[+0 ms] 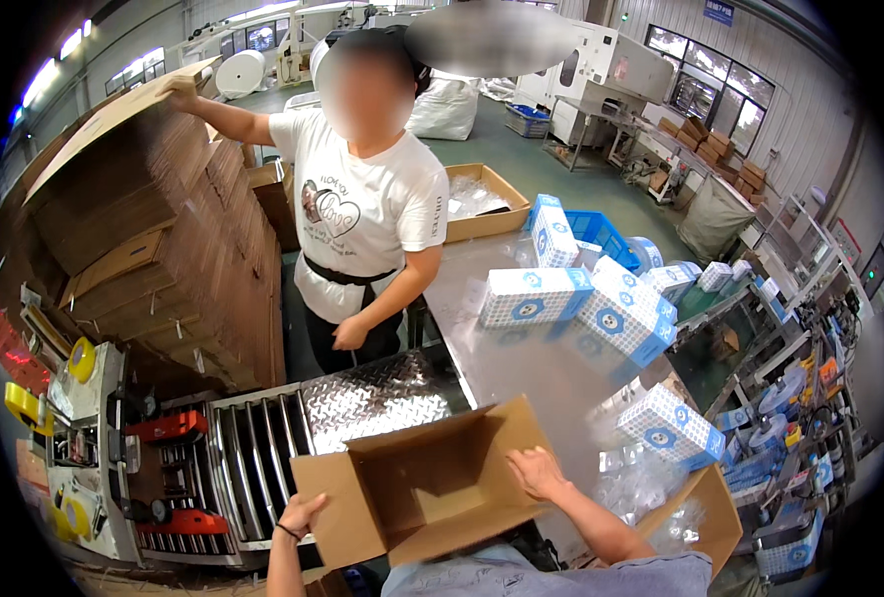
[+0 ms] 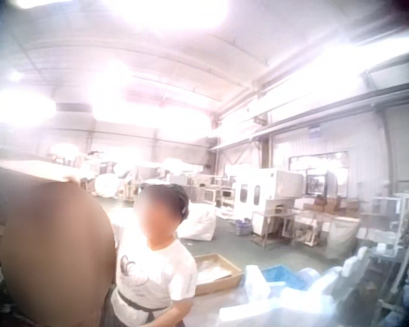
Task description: The person assembles cardboard boxes and packs them with bubble wrap and small blue product boxes. They work alongside a coworker at a packing station, repeatedly folding box flaps, inserting protective material, and arranging items inside the containers.
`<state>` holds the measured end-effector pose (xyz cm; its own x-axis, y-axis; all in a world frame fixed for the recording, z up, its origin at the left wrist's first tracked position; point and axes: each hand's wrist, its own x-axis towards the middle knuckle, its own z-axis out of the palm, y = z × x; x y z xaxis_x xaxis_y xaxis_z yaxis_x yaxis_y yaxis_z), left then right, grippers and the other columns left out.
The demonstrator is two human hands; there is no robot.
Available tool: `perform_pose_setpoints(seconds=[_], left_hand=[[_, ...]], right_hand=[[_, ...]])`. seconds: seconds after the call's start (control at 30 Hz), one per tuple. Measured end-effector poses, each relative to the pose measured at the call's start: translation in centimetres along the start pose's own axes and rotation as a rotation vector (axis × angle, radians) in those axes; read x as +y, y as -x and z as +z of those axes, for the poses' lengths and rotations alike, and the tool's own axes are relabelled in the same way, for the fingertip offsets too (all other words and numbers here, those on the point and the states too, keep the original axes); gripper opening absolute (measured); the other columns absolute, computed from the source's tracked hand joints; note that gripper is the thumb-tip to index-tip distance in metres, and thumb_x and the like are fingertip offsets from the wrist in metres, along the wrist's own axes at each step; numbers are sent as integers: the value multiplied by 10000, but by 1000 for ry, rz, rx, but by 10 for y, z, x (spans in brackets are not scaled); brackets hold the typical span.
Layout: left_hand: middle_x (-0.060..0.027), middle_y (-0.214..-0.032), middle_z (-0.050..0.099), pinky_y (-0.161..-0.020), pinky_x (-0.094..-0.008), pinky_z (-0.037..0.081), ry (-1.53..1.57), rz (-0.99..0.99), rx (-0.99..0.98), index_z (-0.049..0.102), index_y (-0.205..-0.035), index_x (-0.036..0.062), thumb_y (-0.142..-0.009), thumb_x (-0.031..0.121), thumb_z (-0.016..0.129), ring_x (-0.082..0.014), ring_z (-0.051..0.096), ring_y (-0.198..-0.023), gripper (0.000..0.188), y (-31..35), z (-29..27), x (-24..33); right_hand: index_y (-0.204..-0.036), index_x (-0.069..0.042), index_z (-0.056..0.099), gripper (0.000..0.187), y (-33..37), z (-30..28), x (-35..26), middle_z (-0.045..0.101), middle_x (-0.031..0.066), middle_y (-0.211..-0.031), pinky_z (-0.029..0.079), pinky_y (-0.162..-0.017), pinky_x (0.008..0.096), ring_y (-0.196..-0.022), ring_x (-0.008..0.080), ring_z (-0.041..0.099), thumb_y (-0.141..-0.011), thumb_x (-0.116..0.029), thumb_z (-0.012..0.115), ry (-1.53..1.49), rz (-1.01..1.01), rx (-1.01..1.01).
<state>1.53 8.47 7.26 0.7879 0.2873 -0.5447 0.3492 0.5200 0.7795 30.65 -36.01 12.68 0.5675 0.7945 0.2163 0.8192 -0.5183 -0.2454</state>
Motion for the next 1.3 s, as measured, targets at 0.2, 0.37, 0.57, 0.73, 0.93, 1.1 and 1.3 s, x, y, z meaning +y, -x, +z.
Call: perform_pose_setpoints(seconds=[0.2,0.37,0.57,0.73,0.93,1.1,1.3], left_hand=[[-97,-1168,698,-928,-345,530,-281,-24,150,615,-1252,-54,-829,167,826,-196,668,-1039,522,19,-30,-31],[-168,-1189,664,-983,-376,499,-1008,749,720,553,-1299,-50,-708,145,887,-276,632,-1123,707,47,81,49],[-155,-1095,708,-972,-396,505,-1013,856,151,719,-1059,37,-778,31,791,-323,646,-1140,290,-38,275,163],[-210,-1411,501,-1108,-519,375,-1509,1079,-40,340,-1481,58,-676,262,888,-402,463,-1346,995,-200,403,154],[-204,-1149,574,-858,-521,523,-1864,596,-243,193,-1534,69,-560,279,850,-394,618,-1023,1194,-255,496,108],[-230,-1044,631,-807,-481,551,-1702,666,-224,233,-1522,65,-550,245,882,-410,640,-956,1183,-253,473,138],[-192,-1154,650,-921,-413,518,-928,1072,-310,425,-1418,7,-643,191,895,-354,647,-1072,925,-141,443,227]], right_hand=[[-1009,-76,685,127,-56,17,109,647,48,-693,472,-521,277,-644,115,637,-942,-184,678,-1047,815,-335],[-1365,-149,497,788,-223,-63,240,603,145,-1254,404,-1008,566,-1257,337,502,-660,-163,849,139,322,234],[-1386,-185,513,954,-334,-54,307,589,120,-1359,196,-1079,741,-1341,340,468,-519,-247,906,288,277,-250],[-1447,-151,474,1122,-304,-16,245,557,141,-1416,141,-1123,712,-1327,306,511,-504,-617,864,109,-102,-500],[-1550,-116,296,1151,-164,-104,416,328,161,-1578,199,-1147,651,-1454,342,308,-614,-448,879,279,706,173],[-1570,-233,201,1245,-101,-105,413,446,147,-1428,273,-1100,595,-1321,364,429,-566,-465,900,260,540,-43],[-1556,-249,240,1242,-96,-102,394,520,160,-1318,368,-1025,574,-1196,403,523,-522,-385,915,271,589,-209]])
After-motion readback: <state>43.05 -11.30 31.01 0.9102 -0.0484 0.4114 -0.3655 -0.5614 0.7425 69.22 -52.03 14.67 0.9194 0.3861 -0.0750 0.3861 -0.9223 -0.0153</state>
